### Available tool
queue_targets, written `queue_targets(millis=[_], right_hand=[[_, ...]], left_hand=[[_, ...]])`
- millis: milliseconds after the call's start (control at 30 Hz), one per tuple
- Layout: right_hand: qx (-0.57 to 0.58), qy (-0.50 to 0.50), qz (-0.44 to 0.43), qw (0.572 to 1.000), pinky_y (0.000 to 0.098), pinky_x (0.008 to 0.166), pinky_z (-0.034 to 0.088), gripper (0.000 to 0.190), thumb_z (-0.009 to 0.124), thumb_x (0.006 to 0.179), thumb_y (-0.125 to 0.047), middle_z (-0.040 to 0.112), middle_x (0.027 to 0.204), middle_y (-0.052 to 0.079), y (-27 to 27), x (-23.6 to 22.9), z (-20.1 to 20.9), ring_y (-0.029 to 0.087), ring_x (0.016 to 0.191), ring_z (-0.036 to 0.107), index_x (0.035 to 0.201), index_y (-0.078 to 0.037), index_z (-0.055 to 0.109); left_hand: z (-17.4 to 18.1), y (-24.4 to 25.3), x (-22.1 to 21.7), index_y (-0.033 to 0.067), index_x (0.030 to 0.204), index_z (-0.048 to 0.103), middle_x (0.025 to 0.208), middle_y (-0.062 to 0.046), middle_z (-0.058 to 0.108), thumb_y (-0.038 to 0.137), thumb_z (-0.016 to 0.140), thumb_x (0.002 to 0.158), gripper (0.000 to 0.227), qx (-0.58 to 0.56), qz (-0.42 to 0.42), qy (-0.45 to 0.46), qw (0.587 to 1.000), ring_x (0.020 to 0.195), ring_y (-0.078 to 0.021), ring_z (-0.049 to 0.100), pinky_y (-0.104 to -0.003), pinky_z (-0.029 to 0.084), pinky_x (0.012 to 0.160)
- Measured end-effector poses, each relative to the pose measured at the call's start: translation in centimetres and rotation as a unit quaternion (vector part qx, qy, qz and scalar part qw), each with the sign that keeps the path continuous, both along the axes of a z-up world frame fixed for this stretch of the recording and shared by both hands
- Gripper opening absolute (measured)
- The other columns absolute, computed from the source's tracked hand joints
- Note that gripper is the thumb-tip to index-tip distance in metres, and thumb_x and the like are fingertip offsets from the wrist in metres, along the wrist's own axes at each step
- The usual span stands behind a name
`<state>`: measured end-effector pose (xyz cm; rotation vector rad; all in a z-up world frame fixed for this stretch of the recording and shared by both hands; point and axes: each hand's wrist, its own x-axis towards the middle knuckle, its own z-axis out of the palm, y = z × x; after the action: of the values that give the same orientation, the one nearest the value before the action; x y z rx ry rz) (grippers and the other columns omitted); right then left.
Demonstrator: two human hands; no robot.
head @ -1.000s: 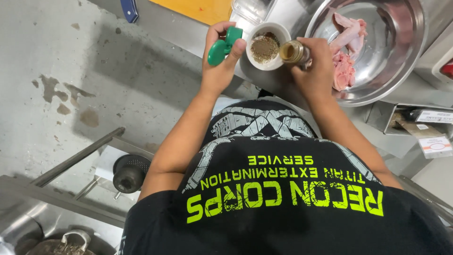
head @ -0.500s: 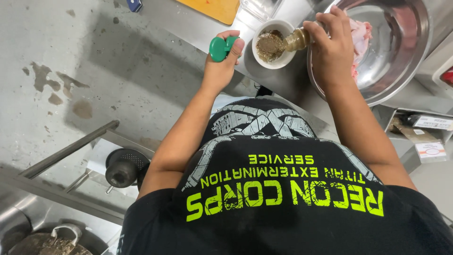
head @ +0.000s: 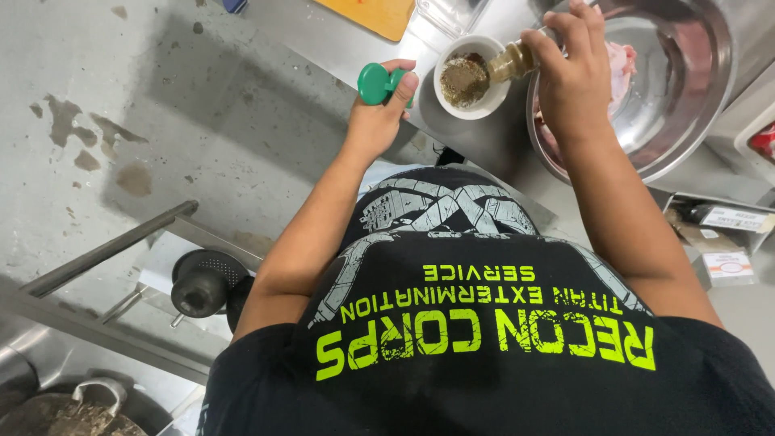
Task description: Preparing and seasoning chicken wings.
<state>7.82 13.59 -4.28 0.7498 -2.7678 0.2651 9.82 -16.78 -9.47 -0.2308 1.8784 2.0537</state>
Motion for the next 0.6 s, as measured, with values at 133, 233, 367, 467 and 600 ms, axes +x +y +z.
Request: queue_targets(millis=[133, 233, 367, 467, 600], right_hand=[[-0.031, -0.020, -0.015, 0.999, 0.0467, 0.111, 0.052, 0.032, 0.069, 0.090, 0.004, 0.062, 0.129, 0.011, -0.3, -0.3, -0.1, 0.037, 0.135, 0.054, 0.119, -0.010, 0.070], [-0.026, -0.011, 0.000, 1.000, 0.0480, 0.113, 0.052, 0.027, 0.070, 0.092, 0.001, 0.062, 0.128, 0.011, -0.4, -0.9, -0.1, 0.037, 0.134, 0.054, 0.117, -0.010, 0.070], [-0.042, -0.014, 0.003, 0.999, 0.0468, 0.114, 0.053, 0.028, 0.067, 0.092, 0.002, 0.062, 0.130, 0.011, -0.5, -1.3, -0.2, 0.036, 0.135, 0.054, 0.117, -0.009, 0.070], [-0.012, -0.005, 0.043, 0.999, 0.0464, 0.113, 0.050, 0.024, 0.071, 0.095, -0.002, 0.061, 0.129, 0.011, -0.4, -1.5, 0.0, 0.035, 0.133, 0.054, 0.117, -0.010, 0.071], [-0.032, 0.000, 0.040, 0.999, 0.0486, 0.117, 0.051, 0.030, 0.069, 0.089, -0.001, 0.060, 0.129, 0.012, -0.5, -1.5, -0.3, 0.036, 0.133, 0.054, 0.117, -0.010, 0.071]], left_hand=[[0.0, -0.1, 0.1, 0.0098, 0.126, 0.067, 0.089, 0.001, 0.066, 0.051, 0.065, 0.099, 0.049, 0.002, 0.008, -0.010, 1.000, 0.077, -0.0066, 0.062, -0.024, 0.056, 0.066], [0.6, -0.1, 0.1, 0.0093, 0.125, 0.068, 0.084, 0.002, 0.063, 0.052, 0.064, 0.099, 0.050, -0.004, 0.006, -0.033, 0.999, 0.070, -0.0060, 0.059, -0.023, 0.053, 0.061], [0.3, 0.1, 0.2, 0.0091, 0.123, 0.069, 0.080, 0.003, 0.061, 0.054, 0.060, 0.100, 0.052, -0.003, 0.007, -0.055, 0.998, 0.064, -0.0048, 0.057, -0.022, 0.050, 0.055], [0.0, 0.0, 0.4, 0.0095, 0.123, 0.069, 0.081, 0.003, 0.061, 0.054, 0.057, 0.101, 0.051, 0.004, 0.010, -0.061, 0.998, 0.065, -0.0047, 0.057, -0.022, 0.050, 0.056], [-0.1, -0.1, 0.5, 0.0096, 0.123, 0.070, 0.081, 0.003, 0.062, 0.054, 0.055, 0.102, 0.051, 0.004, 0.023, -0.064, 0.998, 0.065, -0.0048, 0.057, -0.022, 0.050, 0.056]])
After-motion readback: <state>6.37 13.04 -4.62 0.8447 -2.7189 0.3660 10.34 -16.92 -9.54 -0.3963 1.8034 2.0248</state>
